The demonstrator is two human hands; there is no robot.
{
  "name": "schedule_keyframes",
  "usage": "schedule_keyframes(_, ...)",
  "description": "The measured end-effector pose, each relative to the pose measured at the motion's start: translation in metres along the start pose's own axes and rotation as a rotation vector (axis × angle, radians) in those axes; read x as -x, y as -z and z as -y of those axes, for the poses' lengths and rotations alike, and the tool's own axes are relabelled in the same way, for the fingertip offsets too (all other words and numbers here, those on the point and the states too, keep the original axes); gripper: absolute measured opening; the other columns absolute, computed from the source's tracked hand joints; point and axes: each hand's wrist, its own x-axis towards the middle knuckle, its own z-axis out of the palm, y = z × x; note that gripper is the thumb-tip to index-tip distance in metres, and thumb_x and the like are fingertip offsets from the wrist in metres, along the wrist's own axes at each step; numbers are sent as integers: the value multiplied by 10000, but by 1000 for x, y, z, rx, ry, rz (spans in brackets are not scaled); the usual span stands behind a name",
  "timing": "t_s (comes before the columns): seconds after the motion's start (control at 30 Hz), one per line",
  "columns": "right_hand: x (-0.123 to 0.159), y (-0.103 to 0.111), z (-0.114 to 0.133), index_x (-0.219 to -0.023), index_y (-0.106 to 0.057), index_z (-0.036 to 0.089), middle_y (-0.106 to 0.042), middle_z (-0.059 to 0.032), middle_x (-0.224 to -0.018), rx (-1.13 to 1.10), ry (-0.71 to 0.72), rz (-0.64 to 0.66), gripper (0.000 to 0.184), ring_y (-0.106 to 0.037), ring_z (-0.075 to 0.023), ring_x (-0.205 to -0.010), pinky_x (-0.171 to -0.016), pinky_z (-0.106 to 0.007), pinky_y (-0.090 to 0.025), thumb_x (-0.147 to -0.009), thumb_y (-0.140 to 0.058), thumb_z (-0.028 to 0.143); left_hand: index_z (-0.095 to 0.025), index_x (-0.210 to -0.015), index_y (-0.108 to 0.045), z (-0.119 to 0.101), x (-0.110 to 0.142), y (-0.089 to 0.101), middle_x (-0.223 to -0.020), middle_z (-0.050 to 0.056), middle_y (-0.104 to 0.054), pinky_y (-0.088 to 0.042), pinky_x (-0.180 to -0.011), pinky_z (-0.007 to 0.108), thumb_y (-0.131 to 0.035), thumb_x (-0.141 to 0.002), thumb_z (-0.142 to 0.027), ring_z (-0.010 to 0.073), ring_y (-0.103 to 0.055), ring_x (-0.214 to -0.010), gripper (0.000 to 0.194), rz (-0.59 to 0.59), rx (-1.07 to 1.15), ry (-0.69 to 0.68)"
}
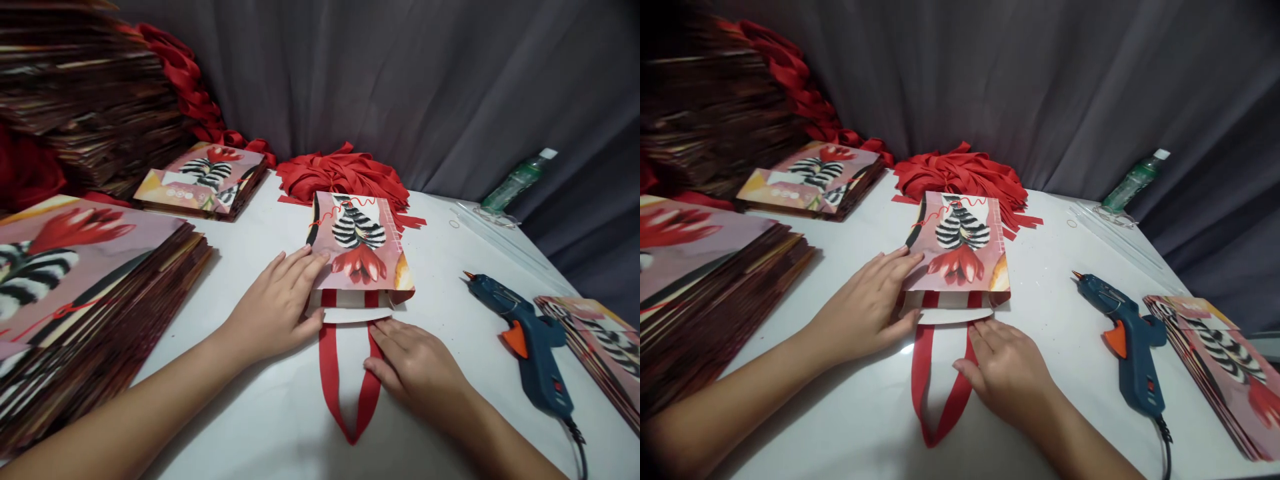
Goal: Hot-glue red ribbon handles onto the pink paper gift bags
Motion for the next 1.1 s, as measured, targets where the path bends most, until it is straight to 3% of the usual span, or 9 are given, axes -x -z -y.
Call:
schedule_keyframes(0.23, -8, 14, 6, -874, -742, 107, -768, -114, -900, -46, 14, -233, 280, -723, -236, -768, -691, -355, -594, -948, -494, 216, -175, -1489, -208, -1, 1, 1, -1486, 132, -450, -311, -1142, 538, -486, -854, -309, 331, -370, -1400, 706, 1, -12, -6)
schedule_keyframes(0.3, -12, 17, 6, -913, -737, 101, -766, -120, -940, -35, -15, -232, 281, -721, -233, -751, -657, -341, -586, -946, -489, 228, -170, -1485, -202, -1, 2, 2, -1486, 136, -449, -318, -1137, 540, -495, -851, -300, 332, -368, -1399, 710, 1, -18, -14)
schedule_keyframes(0.37, -17, 19, 4, -1063, -710, 77, -738, -148, -1086, 0, -69, -108, 365, -727, -244, -765, -608, -342, -579, -971, -441, 306, -164, -1485, -188, -1, 2, 2, -1487, 141, -447, -322, -1135, 542, -501, -851, -292, 332, -363, -1401, 718, 0, -26, -25)
schedule_keyframes(0.47, -26, 18, 1, -1222, -638, 87, -682, -161, -1220, 49, -178, 199, 471, -730, -260, -773, -562, -353, -562, -986, -387, 407, -163, -1489, -166, -1, 3, 3, -1489, 147, -442, -321, -1135, 547, -500, -855, -294, 335, -360, -1402, 728, 3, -32, -34)
schedule_keyframes(0.6, -42, 20, 2, -1122, -667, 147, -713, -130, -1103, 37, -289, 443, 451, -721, -272, -796, -582, -348, -541, -993, -373, 464, -169, -1484, -190, -1, 4, 3, -1489, 144, -440, -317, -1138, 547, -497, -858, -299, 336, -359, -1401, 709, 13, -24, -26)
schedule_keyframes(0.77, -51, 24, 7, -1163, -645, 166, -700, -123, -1112, 44, -351, 538, 492, -712, -286, -828, -603, -355, -522, -1001, -335, 512, -143, -1468, -237, 0, 4, 1, -1482, 149, -449, -319, -1136, 543, -513, -856, -301, 337, -363, -1396, 690, -9, -19, -37)
schedule_keyframes(1.1, -56, 25, 9, -1119, -650, 169, -701, -89, -1092, 47, -400, 592, 472, -706, -280, -851, -596, -350, -501, -1019, -311, 481, -165, -1494, -183, 0, 4, 1, -1485, 140, -446, -330, -1128, 542, -508, -861, -305, 338, -364, -1394, 724, -16, -24, -41)
